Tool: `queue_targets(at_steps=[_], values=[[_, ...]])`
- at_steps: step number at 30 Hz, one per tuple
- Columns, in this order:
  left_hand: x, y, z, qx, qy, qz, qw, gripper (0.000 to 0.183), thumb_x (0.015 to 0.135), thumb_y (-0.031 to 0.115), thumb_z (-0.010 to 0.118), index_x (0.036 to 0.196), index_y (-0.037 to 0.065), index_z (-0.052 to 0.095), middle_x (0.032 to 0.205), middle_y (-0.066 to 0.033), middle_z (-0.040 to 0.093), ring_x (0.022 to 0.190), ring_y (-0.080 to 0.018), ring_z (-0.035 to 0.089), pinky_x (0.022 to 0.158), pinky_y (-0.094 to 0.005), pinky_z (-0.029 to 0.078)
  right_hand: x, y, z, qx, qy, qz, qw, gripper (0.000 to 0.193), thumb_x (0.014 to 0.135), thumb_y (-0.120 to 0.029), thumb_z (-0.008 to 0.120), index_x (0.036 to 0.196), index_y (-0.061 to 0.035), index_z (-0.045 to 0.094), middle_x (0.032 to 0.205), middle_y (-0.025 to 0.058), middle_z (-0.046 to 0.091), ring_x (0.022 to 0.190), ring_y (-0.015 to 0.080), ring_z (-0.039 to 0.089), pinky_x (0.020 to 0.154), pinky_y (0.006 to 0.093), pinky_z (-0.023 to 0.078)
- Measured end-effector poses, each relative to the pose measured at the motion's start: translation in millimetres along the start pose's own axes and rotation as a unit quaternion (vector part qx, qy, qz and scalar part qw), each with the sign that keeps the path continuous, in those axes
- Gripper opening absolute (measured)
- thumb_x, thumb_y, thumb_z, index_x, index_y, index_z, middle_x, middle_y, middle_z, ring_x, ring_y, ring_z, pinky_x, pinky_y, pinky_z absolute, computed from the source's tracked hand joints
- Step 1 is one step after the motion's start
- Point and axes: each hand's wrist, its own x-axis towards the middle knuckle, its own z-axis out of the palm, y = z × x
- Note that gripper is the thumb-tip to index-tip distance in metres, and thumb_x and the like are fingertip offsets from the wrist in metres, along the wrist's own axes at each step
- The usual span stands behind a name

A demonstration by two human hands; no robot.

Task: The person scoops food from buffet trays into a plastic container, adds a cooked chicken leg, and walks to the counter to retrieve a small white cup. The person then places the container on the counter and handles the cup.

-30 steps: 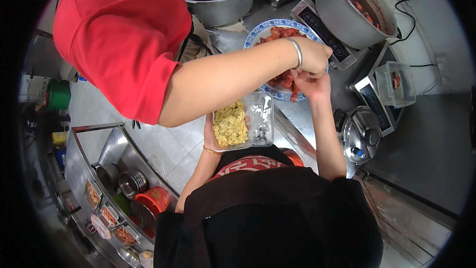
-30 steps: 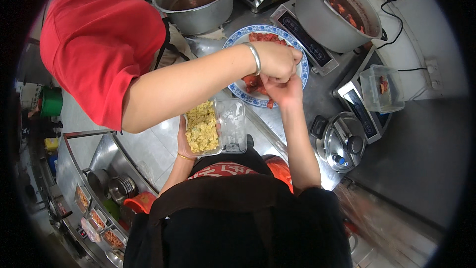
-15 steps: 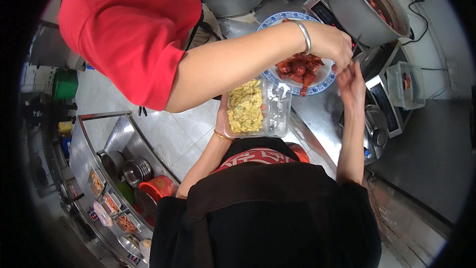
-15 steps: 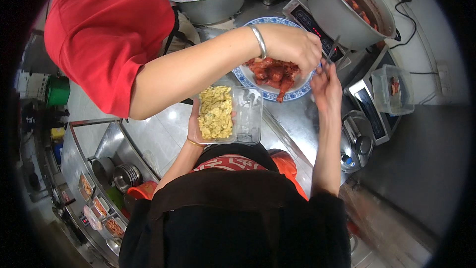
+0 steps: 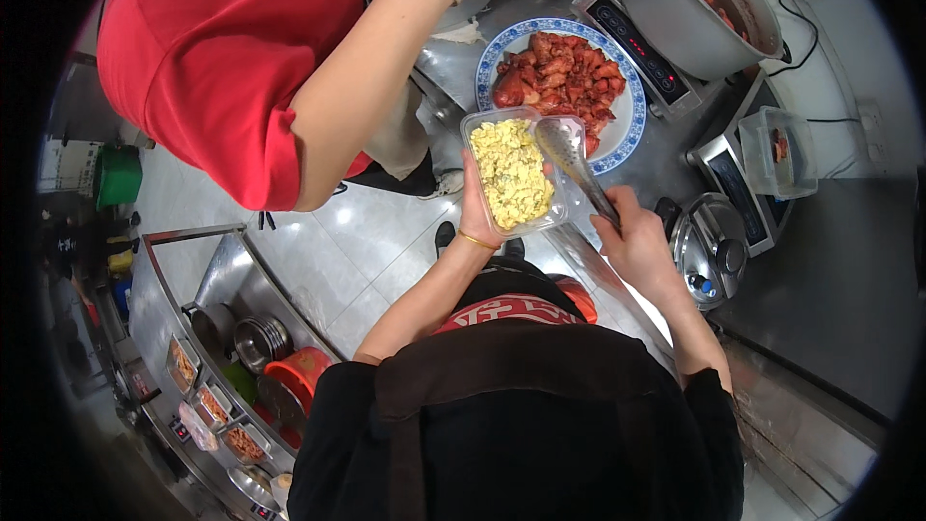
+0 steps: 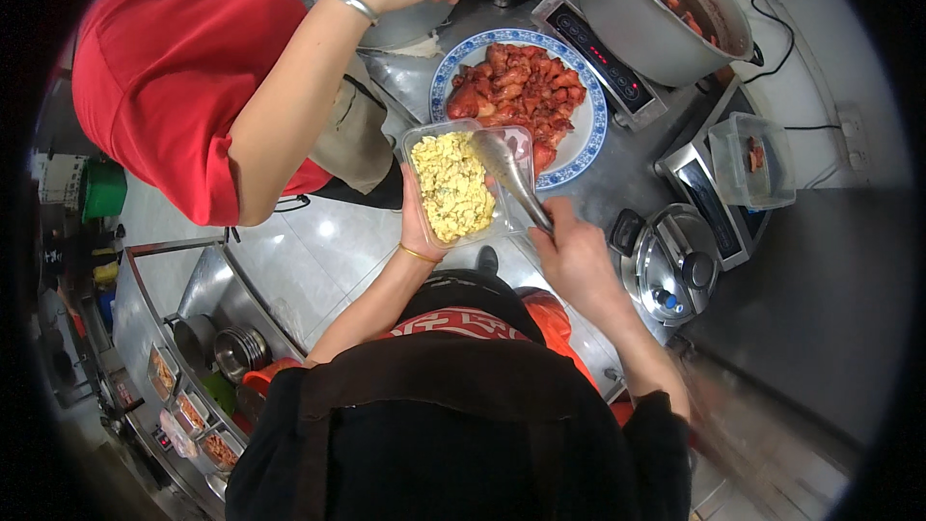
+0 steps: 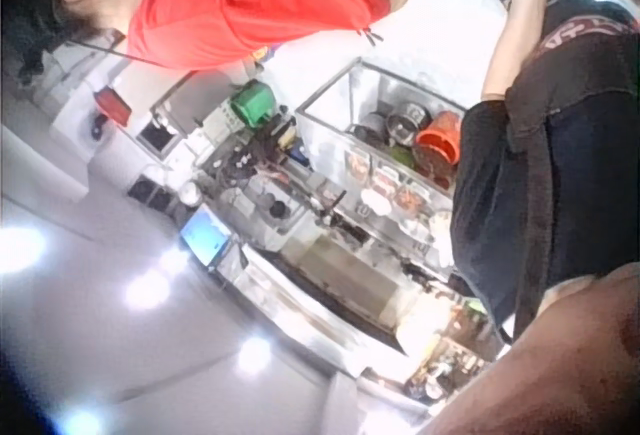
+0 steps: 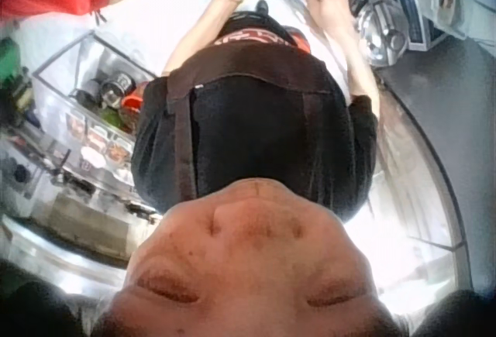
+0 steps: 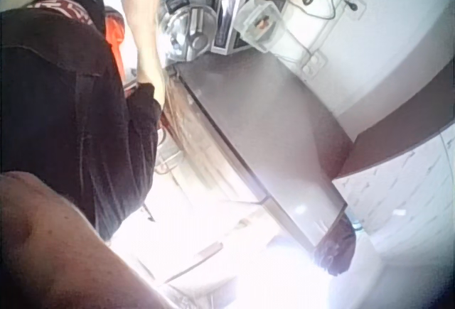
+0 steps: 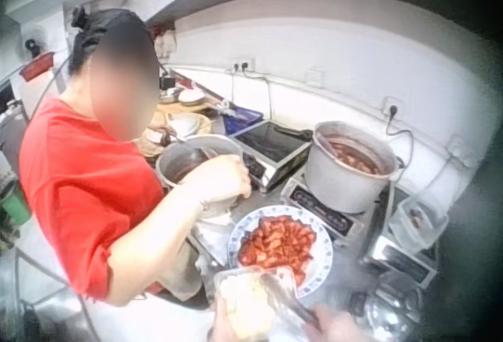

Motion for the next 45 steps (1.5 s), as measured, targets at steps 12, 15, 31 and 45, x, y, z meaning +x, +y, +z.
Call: queue_targets(at_steps=[12, 15, 31, 45], values=[[15, -9, -4, -0.036, -0.005, 0.048, 0.998, 0.072, 0.090, 0.065, 0.033, 0.138, 0.012, 0.039, 0.128, -0.0115, 0.053, 0.112, -0.0373, 0.054, 0.094, -0.0509, 0.046, -1, -17, 40, -0.236, 0.015, -0.027, 0.971, 0.035, 0.076, -0.002, 0.055, 0.110, 0.0042, 0.048, 0.077, 0.0179, 0.061, 0.061, 0.0351, 0.063, 0.056, 0.0422, 0.052], [14, -5, -7, -0.065, -0.034, 0.023, 0.997, 0.074, 0.089, 0.066, 0.035, 0.138, 0.011, 0.040, 0.127, -0.0120, 0.054, 0.112, -0.0394, 0.053, 0.094, -0.0526, 0.045, -1, -18, 38, -0.211, -0.013, -0.030, 0.977, 0.032, 0.084, -0.010, 0.057, 0.111, 0.0034, 0.048, 0.079, 0.0185, 0.061, 0.064, 0.0371, 0.062, 0.055, 0.0458, 0.050], [8, -3, -11, -0.026, -0.049, 0.015, 0.998, 0.072, 0.089, 0.067, 0.033, 0.135, 0.012, 0.043, 0.126, -0.0120, 0.054, 0.113, -0.0357, 0.053, 0.097, -0.0504, 0.043, 15, -21, 43, -0.250, 0.021, -0.088, 0.964, 0.044, 0.073, -0.002, 0.054, 0.115, 0.0098, 0.048, 0.078, 0.0178, 0.061, 0.059, 0.0310, 0.064, 0.052, 0.0387, 0.052], [-3, 23, -16, -0.012, 0.012, 0.053, 0.998, 0.071, 0.089, 0.062, 0.042, 0.136, 0.009, 0.041, 0.124, -0.0146, 0.054, 0.108, -0.0387, 0.055, 0.092, -0.0516, 0.045, 12, 12, -10, -0.081, 0.086, 0.055, 0.991, 0.034, 0.085, -0.020, 0.061, 0.110, 0.0018, 0.054, 0.081, 0.0231, 0.062, 0.074, 0.0381, 0.063, 0.064, 0.0444, 0.049]])
